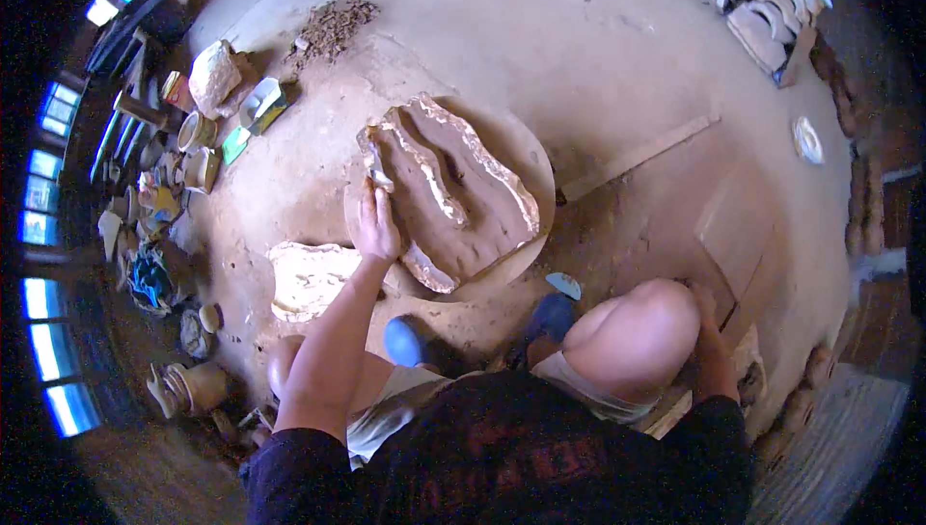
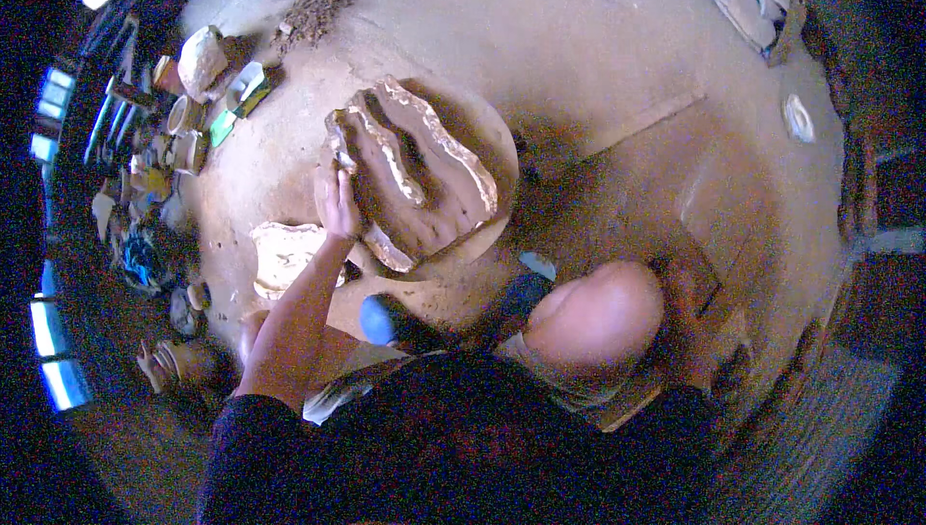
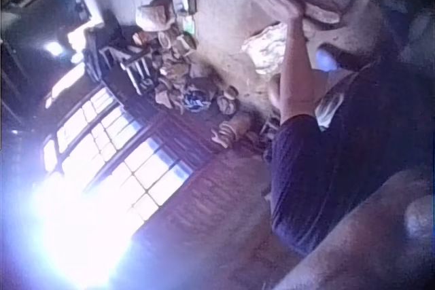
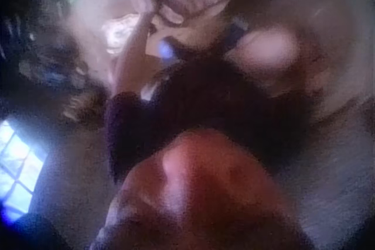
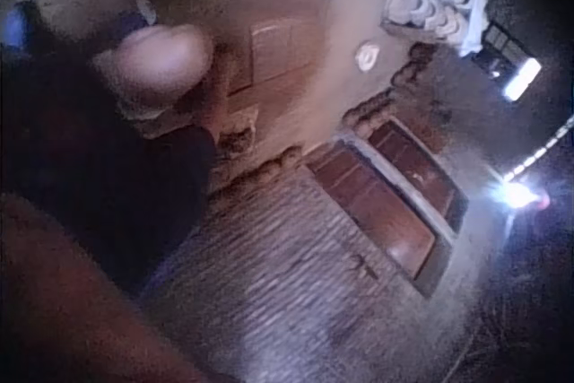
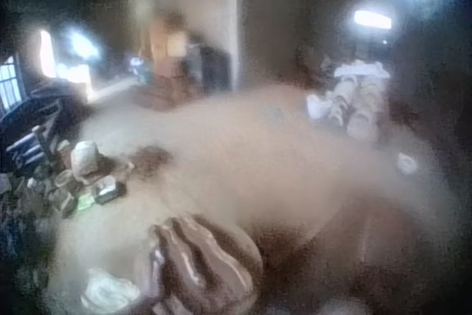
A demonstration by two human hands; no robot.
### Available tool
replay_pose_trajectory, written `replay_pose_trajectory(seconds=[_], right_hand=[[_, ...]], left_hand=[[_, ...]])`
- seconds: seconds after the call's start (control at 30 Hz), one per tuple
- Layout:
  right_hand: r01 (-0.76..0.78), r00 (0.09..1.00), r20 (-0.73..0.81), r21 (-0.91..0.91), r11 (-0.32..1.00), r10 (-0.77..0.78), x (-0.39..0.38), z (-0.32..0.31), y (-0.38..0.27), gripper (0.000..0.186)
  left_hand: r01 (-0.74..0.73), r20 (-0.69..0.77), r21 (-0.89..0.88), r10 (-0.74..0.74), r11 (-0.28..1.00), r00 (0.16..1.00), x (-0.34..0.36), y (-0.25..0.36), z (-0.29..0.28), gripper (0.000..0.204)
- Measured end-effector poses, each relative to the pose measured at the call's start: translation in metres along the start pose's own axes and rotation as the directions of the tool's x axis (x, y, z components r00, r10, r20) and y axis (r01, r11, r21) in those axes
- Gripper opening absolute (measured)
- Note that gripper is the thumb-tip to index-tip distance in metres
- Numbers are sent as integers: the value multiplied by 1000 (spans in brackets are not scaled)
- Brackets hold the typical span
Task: The person shapes clay inside a mold by pressing and smoothing it by hand, rolling and adding extra clay, and refining the surface using a scraper tool.
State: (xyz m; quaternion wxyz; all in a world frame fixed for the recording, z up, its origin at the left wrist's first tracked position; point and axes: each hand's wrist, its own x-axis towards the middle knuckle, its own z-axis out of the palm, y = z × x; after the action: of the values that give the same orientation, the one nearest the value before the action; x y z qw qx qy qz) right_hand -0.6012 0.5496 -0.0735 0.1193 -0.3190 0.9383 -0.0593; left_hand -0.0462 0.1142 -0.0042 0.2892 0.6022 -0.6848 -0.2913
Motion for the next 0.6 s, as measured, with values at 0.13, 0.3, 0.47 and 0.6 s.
replay_pose_trajectory(seconds=[0.13,0.3,0.47,0.6], right_hand=[[-113,981,-153,31,993,116,-1,5,33,59],[-159,983,-80,44,986,162,2,-7,44,55],[-182,970,-146,92,979,194,-3,-8,43,50],[-175,959,-203,134,975,200,-4,-5,34,47]], left_hand=[[-45,34,21,45,999,998,8,2,19,67],[-8,39,-49,10,999,999,0,26,6,68],[14,43,0,-14,1000,999,1,23,2,68],[-13,39,-47,15,999,999,6,-5,7,68]])
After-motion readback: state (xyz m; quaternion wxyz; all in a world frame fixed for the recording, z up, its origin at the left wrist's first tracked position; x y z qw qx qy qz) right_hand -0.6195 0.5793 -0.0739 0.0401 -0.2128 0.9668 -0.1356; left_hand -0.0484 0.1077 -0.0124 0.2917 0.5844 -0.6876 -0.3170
